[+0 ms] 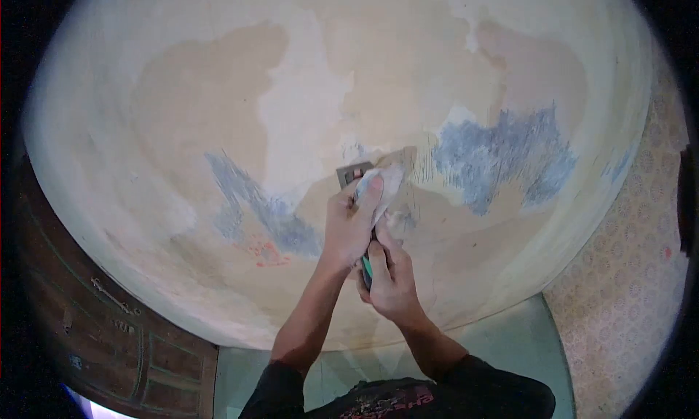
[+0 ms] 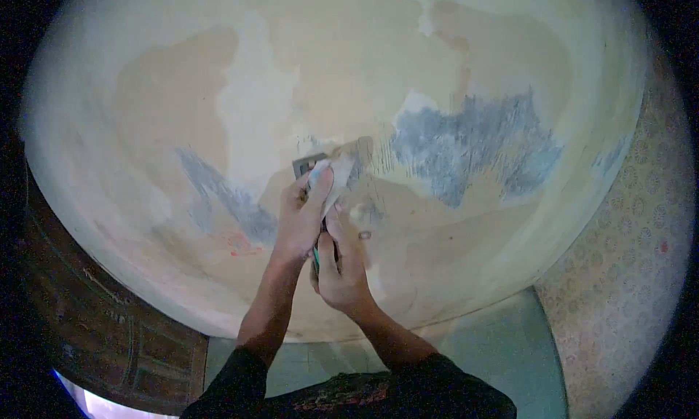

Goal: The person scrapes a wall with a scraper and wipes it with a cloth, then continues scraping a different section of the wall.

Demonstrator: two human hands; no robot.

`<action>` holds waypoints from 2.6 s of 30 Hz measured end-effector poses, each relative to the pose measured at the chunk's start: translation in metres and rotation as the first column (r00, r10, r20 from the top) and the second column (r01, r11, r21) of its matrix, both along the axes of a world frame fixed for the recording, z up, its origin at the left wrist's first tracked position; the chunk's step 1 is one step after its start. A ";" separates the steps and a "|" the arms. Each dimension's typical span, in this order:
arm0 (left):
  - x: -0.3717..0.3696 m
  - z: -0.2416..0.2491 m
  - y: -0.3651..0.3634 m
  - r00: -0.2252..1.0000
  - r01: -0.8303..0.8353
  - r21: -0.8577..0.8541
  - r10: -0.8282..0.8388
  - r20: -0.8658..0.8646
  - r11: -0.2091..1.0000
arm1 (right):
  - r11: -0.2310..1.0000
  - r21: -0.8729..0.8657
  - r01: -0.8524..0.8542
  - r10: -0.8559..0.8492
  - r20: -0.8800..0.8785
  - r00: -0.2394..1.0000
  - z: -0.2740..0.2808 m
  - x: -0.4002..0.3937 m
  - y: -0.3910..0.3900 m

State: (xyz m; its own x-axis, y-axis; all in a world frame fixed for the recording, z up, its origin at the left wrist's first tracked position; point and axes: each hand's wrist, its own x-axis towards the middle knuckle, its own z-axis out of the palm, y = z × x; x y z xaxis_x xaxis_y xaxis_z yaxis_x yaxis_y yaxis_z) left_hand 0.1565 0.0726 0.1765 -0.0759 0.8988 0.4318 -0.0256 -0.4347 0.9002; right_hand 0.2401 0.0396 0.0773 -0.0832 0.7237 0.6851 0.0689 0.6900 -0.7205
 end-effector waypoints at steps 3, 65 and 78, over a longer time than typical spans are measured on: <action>0.000 -0.008 -0.007 1.000 -0.019 0.006 0.019 -0.001 1.000 | 0.906 -0.223 -0.360 0.258 -0.383 0.887 0.037 0.002 -0.019; 0.007 0.003 -0.003 0.999 -0.009 0.059 0.006 0.049 0.998 | 0.975 -0.148 -0.167 0.134 -0.212 0.968 0.043 0.006 -0.016; 0.013 0.007 0.000 0.996 -0.093 0.096 0.094 0.001 0.991 | 0.987 -0.109 -0.120 0.100 -0.176 0.979 0.030 0.011 -0.005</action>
State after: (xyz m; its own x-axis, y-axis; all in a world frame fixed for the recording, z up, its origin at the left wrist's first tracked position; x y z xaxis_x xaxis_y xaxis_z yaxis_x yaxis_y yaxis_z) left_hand 0.1695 0.0730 0.1839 -0.1560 0.8423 0.5159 0.0223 -0.5192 0.8544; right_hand 0.2514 0.0350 0.1075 -0.0567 0.7935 0.6059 -0.1331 0.5954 -0.7923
